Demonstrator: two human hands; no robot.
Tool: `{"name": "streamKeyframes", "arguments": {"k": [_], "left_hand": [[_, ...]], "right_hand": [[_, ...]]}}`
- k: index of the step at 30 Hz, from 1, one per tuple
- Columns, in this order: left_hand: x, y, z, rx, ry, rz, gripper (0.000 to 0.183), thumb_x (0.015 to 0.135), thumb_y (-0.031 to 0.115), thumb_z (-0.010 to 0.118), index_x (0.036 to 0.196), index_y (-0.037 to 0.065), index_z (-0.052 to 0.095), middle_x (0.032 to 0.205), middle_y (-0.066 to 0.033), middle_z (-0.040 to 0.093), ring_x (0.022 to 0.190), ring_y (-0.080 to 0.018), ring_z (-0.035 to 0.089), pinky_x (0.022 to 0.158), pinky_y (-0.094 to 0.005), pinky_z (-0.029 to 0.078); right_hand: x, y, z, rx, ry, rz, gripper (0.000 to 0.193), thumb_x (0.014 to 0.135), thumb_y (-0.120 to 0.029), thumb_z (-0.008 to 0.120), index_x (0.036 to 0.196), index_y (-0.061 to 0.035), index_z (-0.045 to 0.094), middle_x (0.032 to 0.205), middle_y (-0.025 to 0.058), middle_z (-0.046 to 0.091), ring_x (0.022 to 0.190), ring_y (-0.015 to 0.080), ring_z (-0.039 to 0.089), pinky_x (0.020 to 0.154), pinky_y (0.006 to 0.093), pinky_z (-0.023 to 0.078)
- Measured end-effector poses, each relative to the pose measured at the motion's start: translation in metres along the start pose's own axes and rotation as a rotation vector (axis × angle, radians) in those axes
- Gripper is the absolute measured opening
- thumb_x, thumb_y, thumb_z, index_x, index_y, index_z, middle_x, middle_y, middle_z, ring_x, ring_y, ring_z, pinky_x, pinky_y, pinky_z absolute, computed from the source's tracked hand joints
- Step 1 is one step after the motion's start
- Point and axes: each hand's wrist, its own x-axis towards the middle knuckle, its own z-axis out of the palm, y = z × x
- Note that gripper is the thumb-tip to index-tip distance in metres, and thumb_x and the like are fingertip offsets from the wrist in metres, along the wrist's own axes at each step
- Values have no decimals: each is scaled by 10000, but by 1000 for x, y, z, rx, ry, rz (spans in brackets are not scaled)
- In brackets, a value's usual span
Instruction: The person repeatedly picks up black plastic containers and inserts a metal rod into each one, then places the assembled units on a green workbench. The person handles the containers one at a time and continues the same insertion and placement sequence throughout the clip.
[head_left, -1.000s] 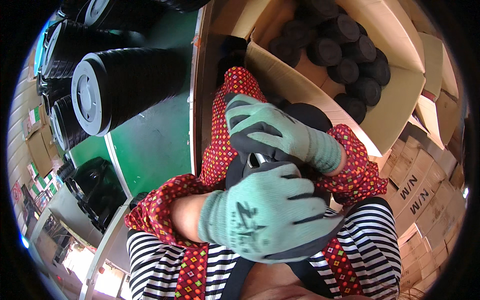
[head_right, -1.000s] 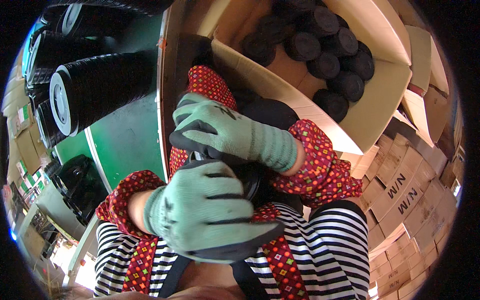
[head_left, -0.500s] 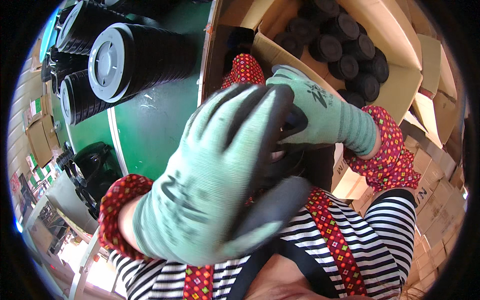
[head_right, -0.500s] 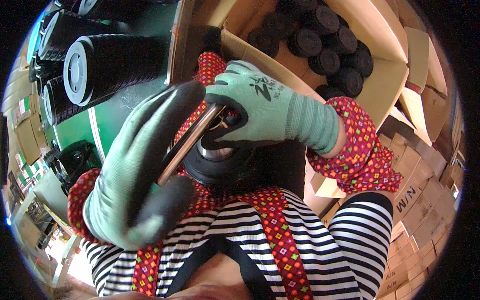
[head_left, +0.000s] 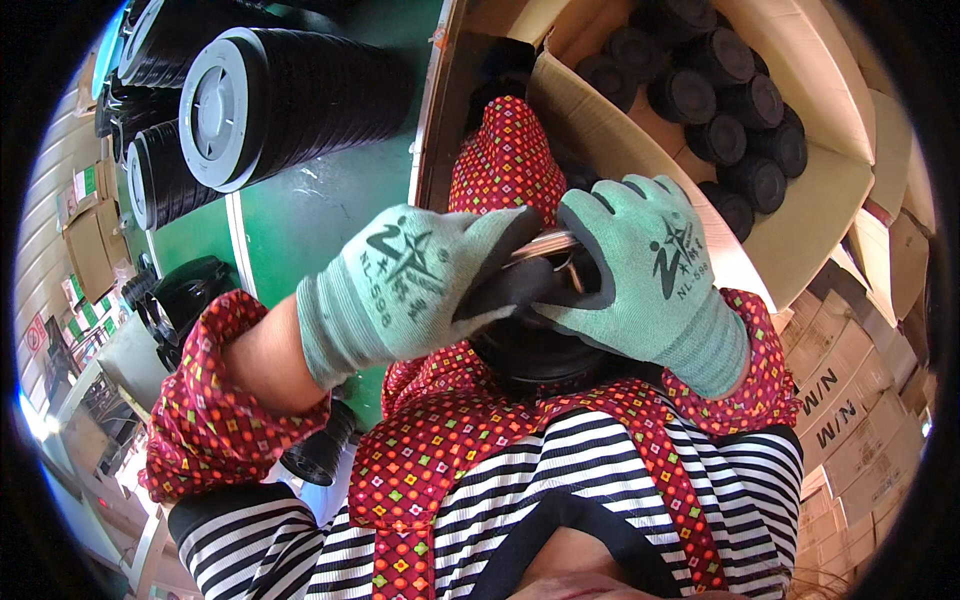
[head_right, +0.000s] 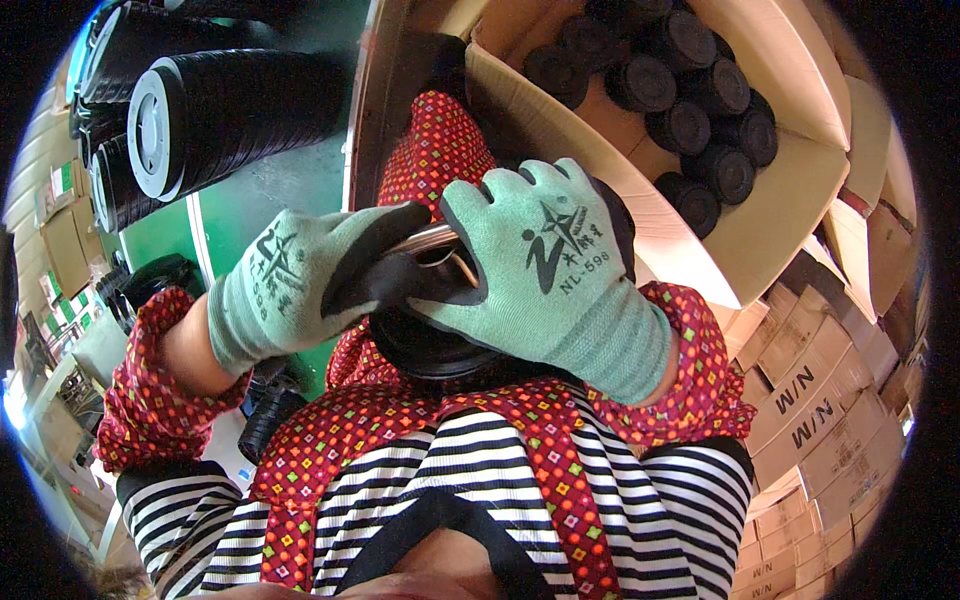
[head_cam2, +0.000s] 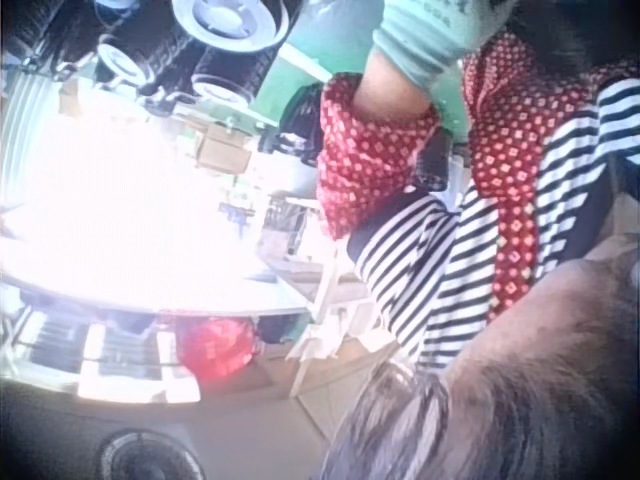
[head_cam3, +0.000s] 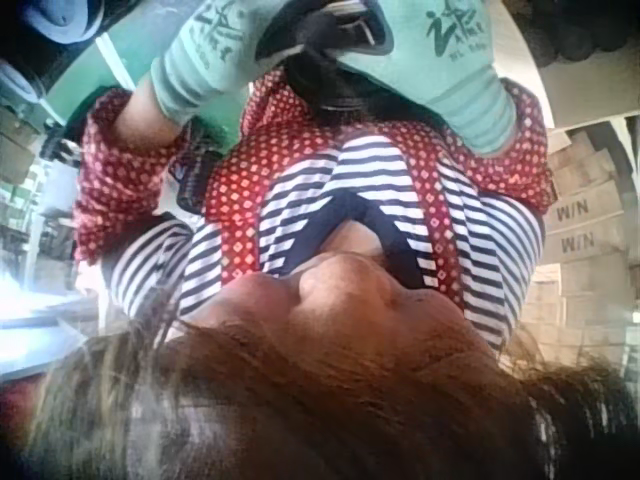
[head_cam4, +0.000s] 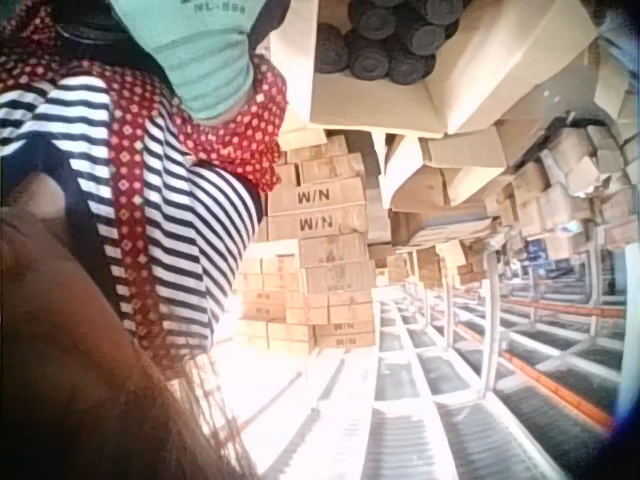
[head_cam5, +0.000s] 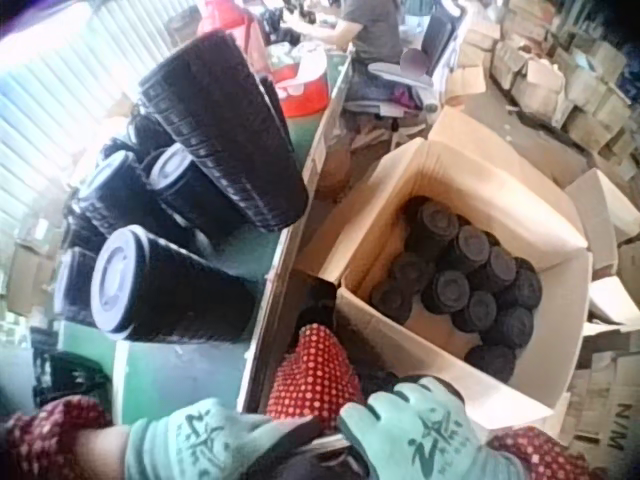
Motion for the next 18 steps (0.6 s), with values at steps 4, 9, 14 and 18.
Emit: {"name": "streamKeyframes", "arguments": {"k": [4, 9, 14, 18], "left_hand": [[20, -28, -5, -80, 17, 201, 636, 834, 102, 752, 1434, -1, 570, 1062, -224, 745, 928, -431, 731, 829, -442, 584], [40, -82, 15, -111, 140, 385, 497, 814, 209, 805, 1259, 44, 660, 993, -189, 737, 870, -355, 741, 796, -422, 591], [47, -59, 3, 72, 195, 414, 530, 803, 240, 814, 1286, 80, 666, 1000, -151, 738, 851, -352, 734, 765, -426, 591], [39, -54, 2, 95, 223, 380, 481, 845, 173, 733, 1300, 30, 680, 1039, -196, 730, 885, -405, 713, 797, -437, 570]], "right_hand": [[-2, -10, -13, -92, -49, 117, 620, 698, -600, 856, 951, -75, 645, 846, 103, 627, 830, 305, 646, 766, 449, 483], [-7, -37, -26, -342, 23, 110, 644, 740, -669, 811, 918, -78, 627, 789, 115, 631, 674, 281, 651, 610, 399, 498], [-6, -19, -27, -255, 34, 147, 628, 744, -666, 810, 901, -89, 616, 738, 92, 616, 659, 291, 665, 613, 413, 524], [1, -17, -28, -295, -5, 114, 630, 736, -682, 805, 909, -105, 619, 738, 75, 614, 657, 274, 655, 619, 398, 502]]}}
